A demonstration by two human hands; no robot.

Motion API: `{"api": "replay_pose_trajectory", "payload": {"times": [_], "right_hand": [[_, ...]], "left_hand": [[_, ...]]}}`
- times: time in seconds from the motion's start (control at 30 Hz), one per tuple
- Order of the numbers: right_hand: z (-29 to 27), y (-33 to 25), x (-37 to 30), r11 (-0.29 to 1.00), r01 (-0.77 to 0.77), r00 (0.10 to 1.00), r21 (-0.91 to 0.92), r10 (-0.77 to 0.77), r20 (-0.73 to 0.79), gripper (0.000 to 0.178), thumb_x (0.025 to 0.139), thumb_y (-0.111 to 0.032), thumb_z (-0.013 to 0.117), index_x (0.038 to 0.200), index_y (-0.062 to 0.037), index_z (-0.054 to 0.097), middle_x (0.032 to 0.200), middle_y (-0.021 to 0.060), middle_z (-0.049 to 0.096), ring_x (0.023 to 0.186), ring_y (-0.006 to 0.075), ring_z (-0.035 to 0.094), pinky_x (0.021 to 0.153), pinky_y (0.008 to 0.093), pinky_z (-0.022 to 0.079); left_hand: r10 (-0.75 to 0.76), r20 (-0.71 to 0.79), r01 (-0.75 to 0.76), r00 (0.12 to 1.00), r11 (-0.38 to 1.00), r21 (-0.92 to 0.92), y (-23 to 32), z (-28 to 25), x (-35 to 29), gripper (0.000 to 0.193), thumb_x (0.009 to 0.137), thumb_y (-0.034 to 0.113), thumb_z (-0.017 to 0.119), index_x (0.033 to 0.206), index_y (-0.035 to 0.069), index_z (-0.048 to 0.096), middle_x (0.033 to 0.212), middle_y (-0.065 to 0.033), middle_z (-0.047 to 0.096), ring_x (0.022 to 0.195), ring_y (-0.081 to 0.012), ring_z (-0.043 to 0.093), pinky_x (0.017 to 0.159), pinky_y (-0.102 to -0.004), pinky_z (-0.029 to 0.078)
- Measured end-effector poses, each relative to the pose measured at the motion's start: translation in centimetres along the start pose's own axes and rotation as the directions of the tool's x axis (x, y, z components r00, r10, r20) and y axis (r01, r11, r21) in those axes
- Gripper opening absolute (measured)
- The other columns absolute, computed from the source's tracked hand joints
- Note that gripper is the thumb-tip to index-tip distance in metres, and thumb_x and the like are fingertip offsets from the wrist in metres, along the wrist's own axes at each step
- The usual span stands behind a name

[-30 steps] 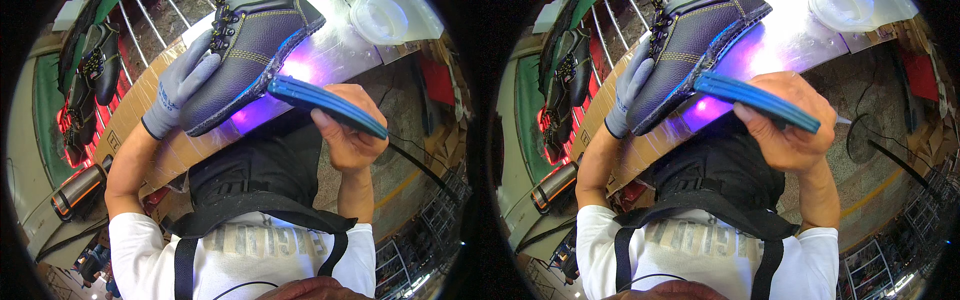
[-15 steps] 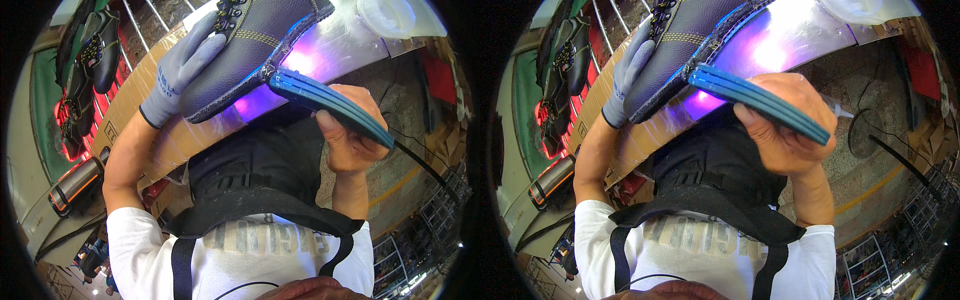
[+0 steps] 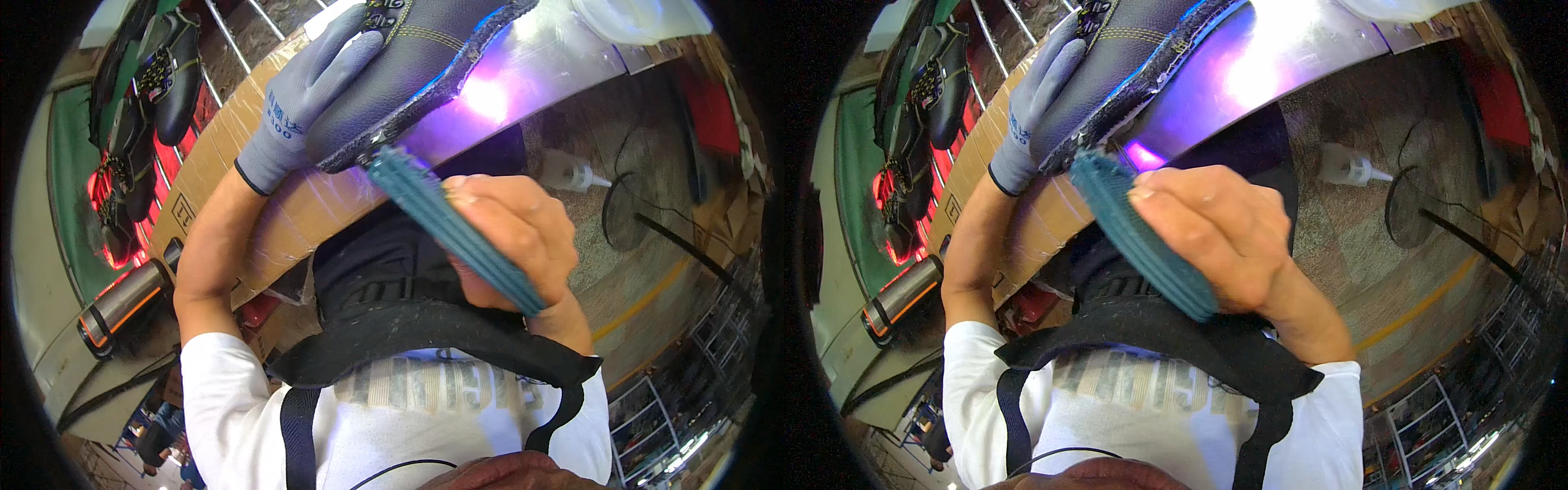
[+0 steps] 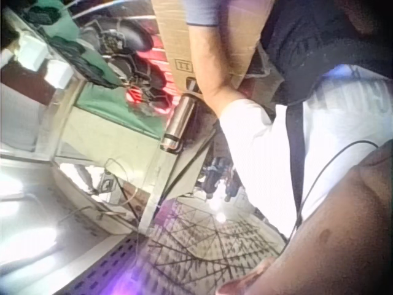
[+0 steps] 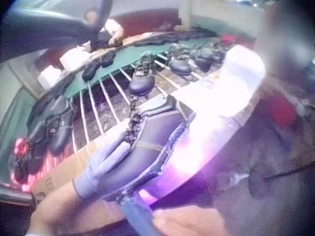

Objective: The person applies glue to the bottom edges and soles of black work boots using a blue brush, dipping it into a container of white liquid, and places the boots onto a conveyor belt.

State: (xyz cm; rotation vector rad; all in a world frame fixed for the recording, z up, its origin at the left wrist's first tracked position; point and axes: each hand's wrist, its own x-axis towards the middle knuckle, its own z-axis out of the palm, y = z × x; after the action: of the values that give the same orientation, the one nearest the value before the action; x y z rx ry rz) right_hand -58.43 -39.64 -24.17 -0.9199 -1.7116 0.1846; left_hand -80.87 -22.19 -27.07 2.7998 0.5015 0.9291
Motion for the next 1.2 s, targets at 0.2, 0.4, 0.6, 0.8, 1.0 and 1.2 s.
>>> {"api": "replay_pose_trajectory", "payload": {"times": [0.2, 0.4, 0.6, 0.8, 1.0, 1.2], "right_hand": [[-2.0, 1.0, 1.3, 0.984, -0.161, 0.985, 0.076, 0.165, -0.052, 0.024, 0.08, 0.002, 0.081, 0.101, 0.0018, 0.072, 0.088, 0.0119, 0.073, 0.071, 0.0226, 0.069, 0.067, 0.0308, 0.056], [-1.5, 0.1, 0.9, 0.724, -0.574, 0.732, 0.383, 0.663, -0.157, 0.016, 0.089, -0.001, 0.076, 0.103, 0.0052, 0.07, 0.087, 0.0067, 0.069, 0.074, 0.0106, 0.063, 0.07, 0.0241, 0.05], [0.3, -1.1, 0.3, 0.981, -0.176, 0.983, -0.084, 0.17, -0.072, 0.029, 0.082, 0.001, 0.08, 0.107, 0.0033, 0.067, 0.095, 0.0177, 0.074, 0.082, 0.0303, 0.073, 0.073, 0.0364, 0.059], [2.0, -2.8, -0.9, 0.986, -0.085, 0.996, -0.141, 0.087, 0.01, 0.032, 0.083, -0.003, 0.077, 0.112, 0.002, 0.065, 0.1, 0.0184, 0.072, 0.083, 0.0294, 0.074, 0.068, 0.0349, 0.06], [3.4, -3.0, -0.9, 0.999, -0.021, 0.997, -0.045, 0.025, 0.079, 0.032, 0.076, -0.003, 0.079, 0.106, 0.0032, 0.069, 0.098, 0.0177, 0.072, 0.081, 0.0304, 0.073, 0.066, 0.0348, 0.06], [-4.3, 2.2, 3.0, 0.793, -0.602, 0.74, 0.089, 0.597, -0.311, 0.015, 0.09, -0.009, 0.076, 0.096, 0.0031, 0.07, 0.079, 0.0065, 0.071, 0.068, 0.0118, 0.066, 0.062, 0.0253, 0.054]], "left_hand": [[0.037, -0.117, -0.031, 0.992, 0.998, 0.055, 0.1, 0.1, 0.0, 0.065, 0.08, 0.02, 0.078, 0.139, 0.006, 0.056, 0.144, -0.0235, 0.054, 0.127, -0.0411, 0.059, 0.104, -0.045, 0.049], [0.066, -0.109, -0.062, 0.992, 0.997, 0.042, -0.8, 0.4, -0.6, 0.067, 0.081, 0.017, 0.077, 0.144, 0.011, 0.054, 0.143, -0.0233, 0.055, 0.125, -0.0412, 0.06, 0.102, -0.0453, 0.05], [0.063, -0.077, -0.062, 0.995, 0.998, 0.015, -0.8, 0.0, -1.2, 0.066, 0.083, 0.017, 0.073, 0.145, 0.01, 0.052, 0.147, -0.0244, 0.051, 0.125, -0.0437, 0.058, 0.103, -0.0485, 0.048], [0.073, -0.057, -0.073, 0.996, 0.997, -0.008, 0.3, -1.1, -0.8, 0.061, 0.084, 0.009, 0.071, 0.141, 0.003, 0.052, 0.148, -0.0318, 0.047, 0.129, -0.0478, 0.055, 0.106, -0.0506, 0.047], [0.085, -0.125, -0.075, 0.989, 0.994, 0.084, -0.9, 0.2, -1.5, 0.06, 0.082, 0.013, 0.075, 0.138, 0.001, 0.056, 0.14, -0.026, 0.057, 0.125, -0.0421, 0.059, 0.105, -0.0466, 0.048], [0.133, -0.192, -0.101, 0.972, 0.981, 0.166, -1.3, -0.8, -0.9, 0.056, 0.083, 0.017, 0.068, 0.136, 0.002, 0.058, 0.14, -0.0215, 0.058, 0.128, -0.0424, 0.057, 0.109, -0.0553, 0.042]]}}
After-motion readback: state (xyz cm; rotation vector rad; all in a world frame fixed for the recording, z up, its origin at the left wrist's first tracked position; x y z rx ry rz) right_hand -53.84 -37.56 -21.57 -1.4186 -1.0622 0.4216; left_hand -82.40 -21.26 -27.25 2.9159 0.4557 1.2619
